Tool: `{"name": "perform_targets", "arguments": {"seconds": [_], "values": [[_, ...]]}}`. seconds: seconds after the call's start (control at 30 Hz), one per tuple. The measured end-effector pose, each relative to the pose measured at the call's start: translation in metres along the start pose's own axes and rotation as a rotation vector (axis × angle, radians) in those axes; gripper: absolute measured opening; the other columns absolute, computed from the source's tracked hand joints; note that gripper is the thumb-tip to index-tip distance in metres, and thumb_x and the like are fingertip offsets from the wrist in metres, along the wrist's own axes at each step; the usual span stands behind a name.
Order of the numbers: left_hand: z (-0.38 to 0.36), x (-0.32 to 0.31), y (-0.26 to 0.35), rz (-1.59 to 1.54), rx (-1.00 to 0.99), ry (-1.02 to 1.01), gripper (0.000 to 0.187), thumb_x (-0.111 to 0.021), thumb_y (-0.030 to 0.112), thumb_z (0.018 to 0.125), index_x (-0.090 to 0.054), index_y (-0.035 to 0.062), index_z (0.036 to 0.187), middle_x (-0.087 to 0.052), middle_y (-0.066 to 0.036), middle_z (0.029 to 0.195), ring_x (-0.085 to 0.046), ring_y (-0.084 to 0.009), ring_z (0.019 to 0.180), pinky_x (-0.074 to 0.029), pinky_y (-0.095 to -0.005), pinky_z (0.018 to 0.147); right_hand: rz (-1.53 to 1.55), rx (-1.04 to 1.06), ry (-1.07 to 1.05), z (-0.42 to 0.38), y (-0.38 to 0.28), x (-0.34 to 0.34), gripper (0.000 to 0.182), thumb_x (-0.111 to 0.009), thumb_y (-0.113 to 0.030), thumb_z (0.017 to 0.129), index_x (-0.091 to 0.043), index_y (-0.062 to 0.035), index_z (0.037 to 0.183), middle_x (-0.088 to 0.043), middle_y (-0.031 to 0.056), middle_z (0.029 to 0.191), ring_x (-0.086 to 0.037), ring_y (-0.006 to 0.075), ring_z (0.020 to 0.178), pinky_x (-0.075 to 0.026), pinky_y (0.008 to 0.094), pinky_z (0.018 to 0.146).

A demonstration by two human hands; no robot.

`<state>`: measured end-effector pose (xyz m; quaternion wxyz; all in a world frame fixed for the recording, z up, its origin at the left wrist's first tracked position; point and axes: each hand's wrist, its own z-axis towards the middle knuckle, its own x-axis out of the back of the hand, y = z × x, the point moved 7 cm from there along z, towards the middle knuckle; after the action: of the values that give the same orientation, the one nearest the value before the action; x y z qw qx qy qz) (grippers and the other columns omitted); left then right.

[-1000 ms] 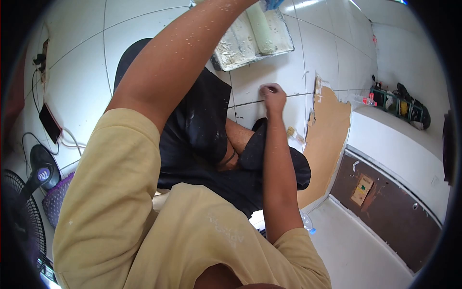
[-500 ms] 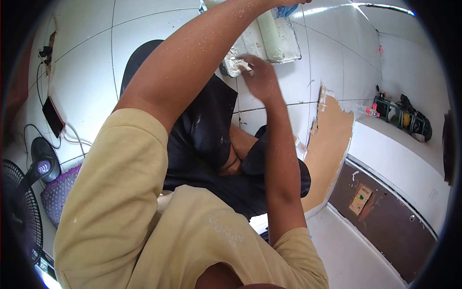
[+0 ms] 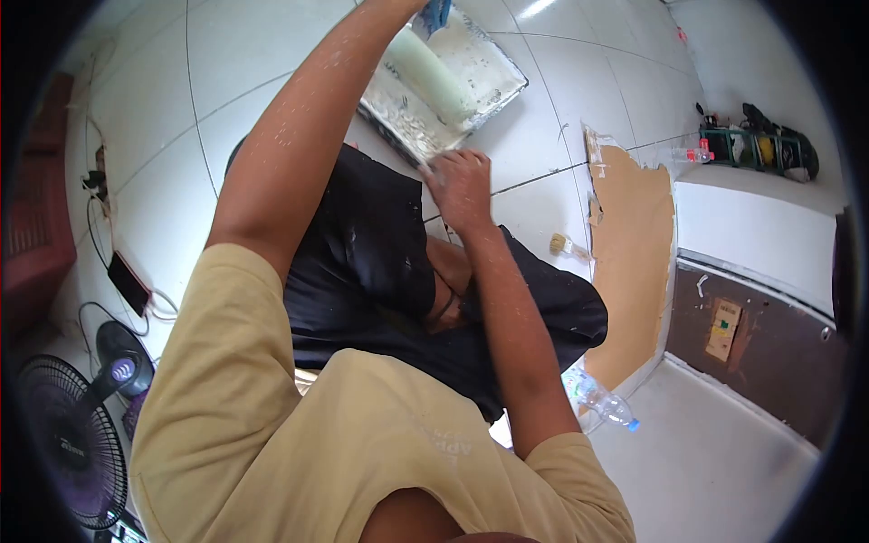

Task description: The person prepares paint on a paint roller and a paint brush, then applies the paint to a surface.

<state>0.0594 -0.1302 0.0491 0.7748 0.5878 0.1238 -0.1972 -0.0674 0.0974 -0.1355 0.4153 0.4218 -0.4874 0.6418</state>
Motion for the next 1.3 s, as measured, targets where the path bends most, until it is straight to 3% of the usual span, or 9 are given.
{"name": "perform_targets", "arguments": {"seconds": [0.27, 0.47, 0.63, 0.7, 0.77, 0.97, 1.03, 1.17, 1.3], "values": [[-0.042, -0.001, 0.015, -0.208, -0.068, 0.069, 0.048, -0.065, 0.043, 0.102, -0.040, 0.0192, 0.070, -0.035, 0.007, 0.056, -0.028, -0.0059, 0.045, -0.026, -0.0260, 0.043, 0.168, 0.003, -0.282, -0.070, 0.076, 0.046, 0.024, -0.070, -0.026, 0.095, -0.076, -0.0055, 0.105, -0.074, 0.0101, 0.120, -0.067, 0.0305, 0.115, -0.049, 0.0419, 0.104], [-0.059, -0.028, -0.020, 0.045, -0.097, 0.074, 0.047, -0.059, 0.040, 0.107, -0.048, 0.0090, 0.073, -0.047, 0.000, 0.057, -0.047, -0.0131, 0.047, -0.037, -0.0310, 0.045, 0.339, -0.294, -0.220, -0.095, 0.079, 0.071, 0.025, -0.072, -0.023, 0.095, -0.075, -0.0027, 0.108, -0.074, 0.0132, 0.115, -0.070, 0.0335, 0.109, -0.053, 0.0410, 0.098], [-0.065, -0.049, -0.032, 0.099, -0.008, -0.088, 0.042, -0.063, 0.038, 0.105, -0.052, 0.0083, 0.077, -0.050, 0.001, 0.060, -0.047, -0.0118, 0.047, -0.037, -0.0295, 0.045, 0.319, -0.263, -0.112, -0.098, 0.091, 0.081, 0.025, -0.070, -0.025, 0.096, -0.074, -0.0041, 0.107, -0.073, 0.0147, 0.111, -0.069, 0.0346, 0.105, -0.053, 0.0412, 0.095], [-0.068, -0.054, -0.022, 0.090, -0.015, -0.193, 0.059, -0.066, 0.060, 0.097, -0.053, 0.0085, 0.072, -0.050, -0.003, 0.060, -0.052, -0.0128, 0.057, -0.047, -0.0307, 0.057, 0.282, -0.295, -0.019, -0.107, 0.111, 0.098, 0.025, -0.070, -0.025, 0.095, -0.074, -0.0034, 0.107, -0.073, 0.0153, 0.111, -0.069, 0.0350, 0.105, -0.053, 0.0411, 0.096], [-0.074, -0.052, -0.009, 0.116, 0.031, -0.150, 0.055, -0.062, 0.054, 0.102, -0.051, 0.0076, 0.073, -0.045, -0.002, 0.060, -0.046, -0.0127, 0.055, -0.043, -0.0303, 0.055, 0.212, -0.385, 0.005, -0.125, 0.149, 0.118, 0.024, -0.072, -0.023, 0.094, -0.074, -0.0039, 0.108, -0.073, 0.0153, 0.114, -0.068, 0.0351, 0.107, -0.052, 0.0411, 0.098], [-0.069, -0.026, 0.007, 0.035, 0.021, 0.025, 0.053, -0.064, 0.053, 0.100, -0.051, 0.0065, 0.079, -0.044, -0.002, 0.060, -0.045, -0.0132, 0.052, -0.043, -0.0300, 0.053, -0.266, -0.671, -0.350, -0.218, 0.321, 0.116, 0.037, -0.068, -0.007, 0.081, -0.072, -0.0103, 0.118, -0.071, 0.0167, 0.121, -0.066, 0.0352, 0.116, -0.053, 0.0432, 0.100], [-0.070, -0.028, 0.021, 0.052, 0.001, -0.011, 0.054, -0.064, 0.056, 0.099, -0.049, 0.0081, 0.079, -0.041, -0.001, 0.060, -0.041, -0.0129, 0.051, -0.040, -0.0304, 0.052, -0.285, -0.799, -0.735, -0.244, 0.352, 0.090, 0.044, -0.067, -0.005, 0.078, -0.070, -0.0103, 0.122, -0.072, 0.0178, 0.121, -0.068, 0.0352, 0.116, -0.054, 0.0429, 0.100], [-0.074, -0.027, 0.049, -0.057, -0.140, 0.007, 0.061, -0.063, 0.066, 0.096, -0.044, 0.0098, 0.081, -0.036, 0.001, 0.060, -0.035, -0.0129, 0.053, -0.036, -0.0320, 0.054, -0.347, -0.831, -0.691, -0.227, 0.371, 0.049, 0.048, -0.066, -0.002, 0.074, -0.072, -0.0076, 0.121, -0.072, 0.0214, 0.119, -0.070, 0.0367, 0.111, -0.057, 0.0412, 0.093], [-0.074, -0.020, 0.049, -0.100, -0.292, -0.009, 0.065, -0.058, 0.071, 0.095, -0.044, 0.0089, 0.082, -0.037, -0.001, 0.061, -0.038, -0.0149, 0.054, -0.039, -0.0347, 0.057, -0.514, -0.823, -0.860, -0.210, 0.337, 0.052, 0.041, -0.065, -0.003, 0.079, -0.073, -0.0064, 0.119, -0.073, 0.0201, 0.120, -0.070, 0.0368, 0.114, -0.057, 0.0446, 0.093]]}}
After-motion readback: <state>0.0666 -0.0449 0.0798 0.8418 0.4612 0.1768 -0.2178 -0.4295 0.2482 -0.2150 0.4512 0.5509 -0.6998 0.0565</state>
